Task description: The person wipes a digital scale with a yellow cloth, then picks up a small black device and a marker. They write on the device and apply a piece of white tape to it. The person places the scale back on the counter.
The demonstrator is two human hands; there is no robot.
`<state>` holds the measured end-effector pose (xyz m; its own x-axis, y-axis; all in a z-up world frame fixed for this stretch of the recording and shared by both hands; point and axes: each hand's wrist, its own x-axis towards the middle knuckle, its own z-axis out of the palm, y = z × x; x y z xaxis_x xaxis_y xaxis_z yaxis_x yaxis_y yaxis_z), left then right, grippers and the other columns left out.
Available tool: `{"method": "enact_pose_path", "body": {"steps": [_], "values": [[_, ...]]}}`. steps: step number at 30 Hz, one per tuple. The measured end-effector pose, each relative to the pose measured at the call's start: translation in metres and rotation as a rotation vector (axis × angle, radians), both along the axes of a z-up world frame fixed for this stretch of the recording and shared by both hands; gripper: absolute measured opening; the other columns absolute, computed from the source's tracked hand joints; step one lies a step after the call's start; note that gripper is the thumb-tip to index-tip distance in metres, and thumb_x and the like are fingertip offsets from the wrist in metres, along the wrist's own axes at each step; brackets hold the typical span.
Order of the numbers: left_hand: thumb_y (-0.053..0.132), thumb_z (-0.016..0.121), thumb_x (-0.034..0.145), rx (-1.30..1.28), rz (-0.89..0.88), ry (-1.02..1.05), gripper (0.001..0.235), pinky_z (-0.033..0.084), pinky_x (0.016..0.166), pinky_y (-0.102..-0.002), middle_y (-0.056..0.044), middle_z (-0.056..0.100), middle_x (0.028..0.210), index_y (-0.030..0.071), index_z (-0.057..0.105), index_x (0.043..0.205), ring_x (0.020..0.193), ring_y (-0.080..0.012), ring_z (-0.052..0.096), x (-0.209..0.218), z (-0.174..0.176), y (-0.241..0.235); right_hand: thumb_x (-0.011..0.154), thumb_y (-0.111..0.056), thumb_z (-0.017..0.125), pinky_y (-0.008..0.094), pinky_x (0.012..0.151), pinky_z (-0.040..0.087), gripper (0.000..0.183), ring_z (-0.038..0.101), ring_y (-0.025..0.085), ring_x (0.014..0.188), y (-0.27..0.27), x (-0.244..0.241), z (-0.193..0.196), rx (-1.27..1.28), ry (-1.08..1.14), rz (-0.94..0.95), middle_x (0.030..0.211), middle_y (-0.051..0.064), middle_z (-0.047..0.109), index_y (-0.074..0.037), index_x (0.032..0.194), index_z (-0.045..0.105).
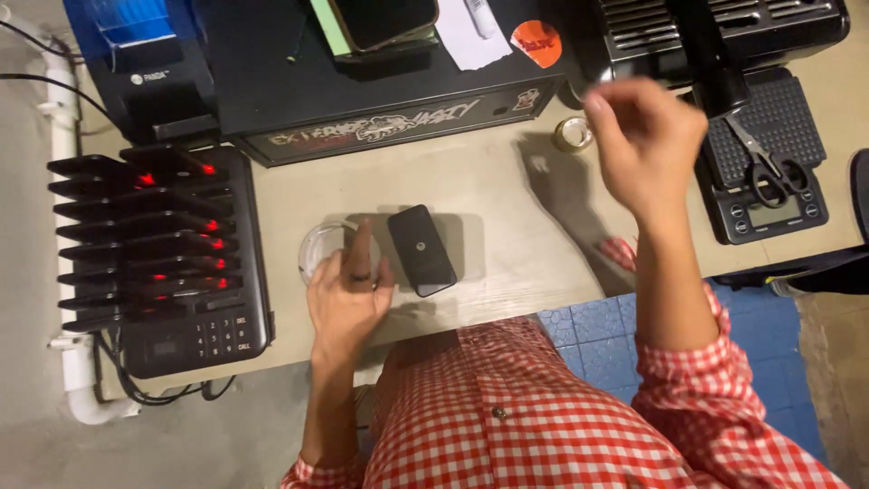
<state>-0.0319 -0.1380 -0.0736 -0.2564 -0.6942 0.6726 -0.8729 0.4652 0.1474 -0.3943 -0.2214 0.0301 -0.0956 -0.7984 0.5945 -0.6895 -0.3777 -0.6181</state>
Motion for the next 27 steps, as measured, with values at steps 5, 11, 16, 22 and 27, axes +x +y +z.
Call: {"method": "enact_pose_path", "body": {"steps": [5,11,16,22,27], "values": [[0.026,0.066,0.095,0.358,0.051,-0.09,0.057,0.038,0.111,-0.046,-0.006,0.065,0.076,0.011,0.053,0.149,0.09,-0.0251,0.064,-0.01,0.037,-0.001,0.101,-0.018,0.082,0.038,0.063,0.042,0.014,0.059,0.02,0.064,-0.095,0.045,0.02,-0.143,0.311,0.14,0.075,0.003,0.066,-0.007,0.102,0.074],[0.019,0.07,0.091,0.414,0.154,-0.103,0.053,0.033,0.115,-0.054,-0.011,0.07,0.098,0.004,0.061,0.141,0.099,-0.0294,0.063,-0.005,0.033,0.006,0.089,-0.024,0.069,0.049,0.043,0.038,0.019,0.055,0.039,0.059,-0.161,0.07,-0.02,-0.044,0.517,-0.074,0.069,0.008,0.06,-0.011,0.081,0.057],[0.022,0.076,0.097,0.165,0.106,0.089,0.048,0.038,0.119,-0.06,-0.019,0.068,0.124,-0.004,0.059,0.134,0.113,-0.0321,0.065,-0.016,0.037,0.016,0.105,-0.01,0.06,0.047,0.064,0.042,0.01,0.061,0.037,0.075,-0.065,0.044,0.053,-0.193,0.384,0.002,0.091,0.016,0.067,-0.001,0.105,0.065],[0.053,0.064,0.094,0.06,-0.005,0.183,0.049,0.057,0.086,-0.054,-0.014,0.067,0.105,0.004,0.063,0.096,0.097,-0.0331,0.067,-0.085,0.055,0.024,0.105,-0.008,0.061,0.032,0.06,0.035,0.019,0.049,0.017,0.063,0.079,-0.005,0.059,0.097,0.049,0.268,0.078,0.011,0.064,0.004,0.095,0.072],[0.013,0.071,0.1,0.457,-0.463,0.293,0.033,0.058,0.058,-0.04,-0.015,0.066,0.1,-0.006,0.067,0.126,0.084,-0.0302,0.065,-0.111,0.028,0.038,0.094,-0.01,0.057,0.025,0.05,0.039,0.025,0.051,0.013,0.048,0.117,0.013,0.025,0.27,-0.204,0.269,0.056,0.007,0.057,0.003,0.076,0.069]]}}
